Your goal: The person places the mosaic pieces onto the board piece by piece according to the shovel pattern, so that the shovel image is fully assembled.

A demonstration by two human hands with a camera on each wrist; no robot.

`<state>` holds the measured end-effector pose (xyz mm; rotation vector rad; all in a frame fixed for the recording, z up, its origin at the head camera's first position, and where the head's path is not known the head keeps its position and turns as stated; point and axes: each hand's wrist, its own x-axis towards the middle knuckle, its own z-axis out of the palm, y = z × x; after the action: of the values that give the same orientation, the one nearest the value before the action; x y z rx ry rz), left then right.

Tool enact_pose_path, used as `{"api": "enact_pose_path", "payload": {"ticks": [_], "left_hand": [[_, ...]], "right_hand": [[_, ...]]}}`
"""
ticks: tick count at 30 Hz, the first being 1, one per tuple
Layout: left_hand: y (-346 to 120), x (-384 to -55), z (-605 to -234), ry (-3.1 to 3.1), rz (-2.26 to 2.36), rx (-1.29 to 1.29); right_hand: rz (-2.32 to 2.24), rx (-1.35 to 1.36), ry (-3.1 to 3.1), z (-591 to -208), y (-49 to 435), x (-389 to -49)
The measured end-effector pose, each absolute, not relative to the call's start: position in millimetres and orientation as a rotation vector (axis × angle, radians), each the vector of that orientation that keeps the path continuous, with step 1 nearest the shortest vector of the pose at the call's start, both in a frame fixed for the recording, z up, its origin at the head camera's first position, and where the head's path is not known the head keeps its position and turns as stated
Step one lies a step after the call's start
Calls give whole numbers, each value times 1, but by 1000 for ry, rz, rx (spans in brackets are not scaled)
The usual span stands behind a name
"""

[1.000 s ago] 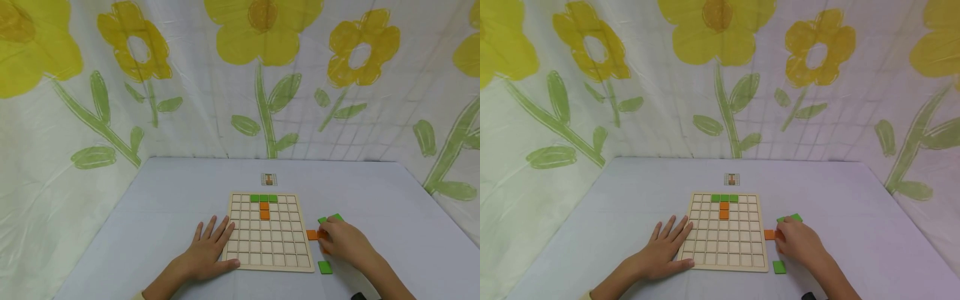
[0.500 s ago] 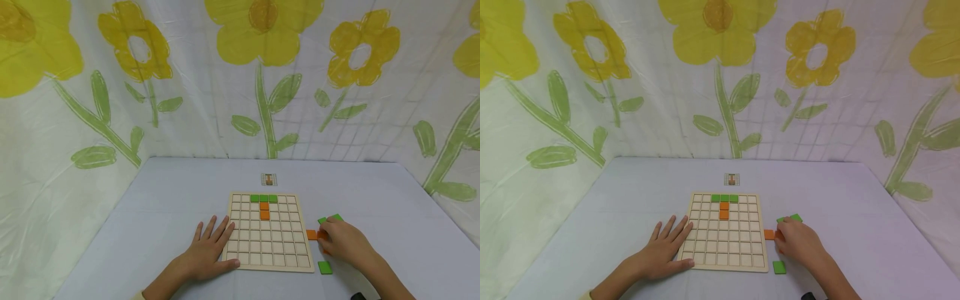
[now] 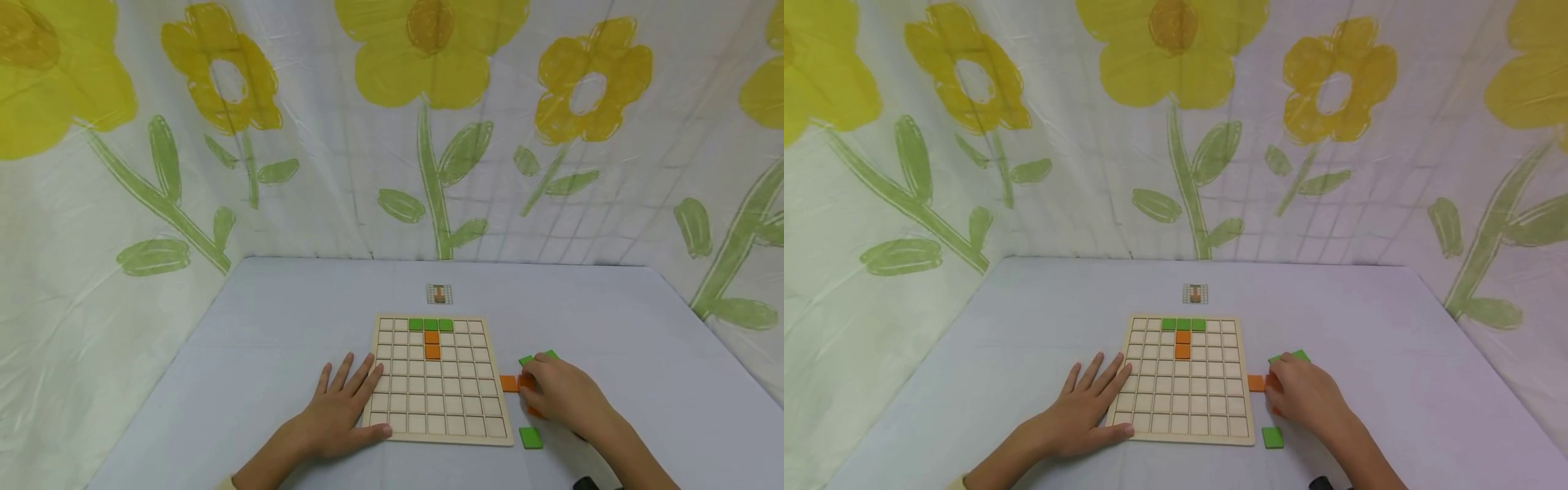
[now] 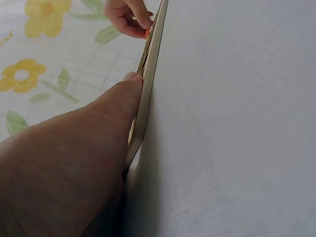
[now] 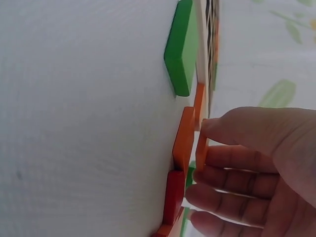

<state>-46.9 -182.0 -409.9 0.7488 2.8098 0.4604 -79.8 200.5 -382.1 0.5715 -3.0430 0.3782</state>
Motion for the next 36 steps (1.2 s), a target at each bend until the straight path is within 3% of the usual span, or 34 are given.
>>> {"api": "enact_pose_path", "payload": {"ticks": [36], "left_hand": [[-182,-46,-408,2814,451,734]], "right_hand": [[394,632,-3052,-383,174,-86]]}}
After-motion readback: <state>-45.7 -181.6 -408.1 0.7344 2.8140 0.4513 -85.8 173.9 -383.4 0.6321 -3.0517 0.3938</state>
